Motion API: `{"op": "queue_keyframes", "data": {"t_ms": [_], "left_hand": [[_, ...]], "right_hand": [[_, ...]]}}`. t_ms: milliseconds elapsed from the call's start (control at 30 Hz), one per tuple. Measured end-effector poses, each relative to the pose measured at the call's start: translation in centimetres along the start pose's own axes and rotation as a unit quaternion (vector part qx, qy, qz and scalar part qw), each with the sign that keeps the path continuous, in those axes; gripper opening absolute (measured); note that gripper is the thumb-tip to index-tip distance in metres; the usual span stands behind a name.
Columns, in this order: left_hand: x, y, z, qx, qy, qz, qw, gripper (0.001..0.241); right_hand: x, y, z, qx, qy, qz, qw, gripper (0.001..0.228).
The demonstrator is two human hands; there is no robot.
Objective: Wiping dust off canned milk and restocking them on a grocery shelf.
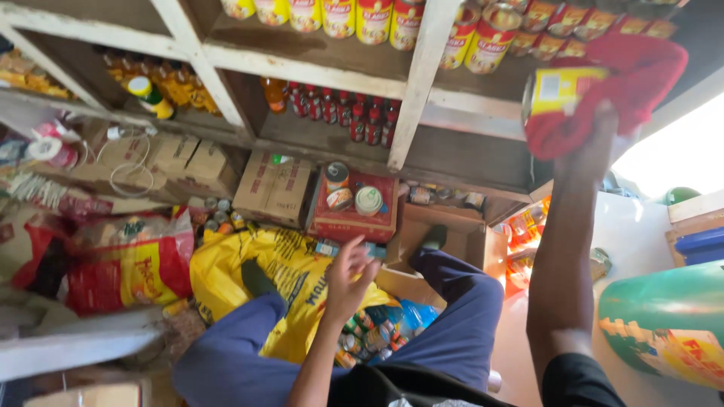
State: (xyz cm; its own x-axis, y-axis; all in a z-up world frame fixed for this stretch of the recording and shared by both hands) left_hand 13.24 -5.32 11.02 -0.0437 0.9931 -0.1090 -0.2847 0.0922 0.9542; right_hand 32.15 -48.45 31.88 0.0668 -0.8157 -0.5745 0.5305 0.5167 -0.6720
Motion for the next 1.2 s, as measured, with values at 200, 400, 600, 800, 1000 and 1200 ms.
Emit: {"op": "queue_keyframes", "data": {"t_ms": [200,400,600,800,1000,1200], "left_hand": [[-8.2,16.8,3.3,-0.224,-0.055,-0.008,0.973,0.089],[-4.5,15.3,-0.7,-0.112,0.043,-0.164,0.979,0.059],[-0.4,22.7,-4.4,-0.338,0.05,0.169,0.925,0.035],[-2.0,27.3,-7.0,-0.512,0.0,0.349,0.785,0.029],[0.9,22.7,-5.9,-0.281,0.145,0.147,0.937,0.023],[1.2,25.2,-5.5,-0.298,0.129,0.114,0.939,0.039]], "right_hand": [[-12.2,-1.1,-19.7,-0.075,0.046,-0.102,0.991,0.079],[-19.7,-0.2,-29.0,-0.032,-0.097,-0.282,0.954,0.094],[-23.4,1.8,-27.6,-0.318,-0.161,-0.168,0.919,0.085],[-17.9,9.9,-30.6,-0.548,-0.11,-0.069,0.827,0.054],[-30.0,-1.5,-28.9,0.019,-0.332,-0.365,0.87,0.061],[-30.7,-4.5,-28.8,0.094,-0.351,-0.412,0.836,0.059]]}}
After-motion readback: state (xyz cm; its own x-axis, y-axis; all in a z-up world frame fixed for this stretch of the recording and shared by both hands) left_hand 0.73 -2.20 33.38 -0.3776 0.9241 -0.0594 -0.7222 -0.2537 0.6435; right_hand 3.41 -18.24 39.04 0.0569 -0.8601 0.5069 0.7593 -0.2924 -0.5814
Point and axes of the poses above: each hand's wrist, its own z-axis towards the middle knuckle, its own x-axis out of the back of the hand, y = z × x, the point moved 9 cm from there along z, towards the middle knuckle, and after that the axes turned 12 degrees about -x, right-handed, at the moved point
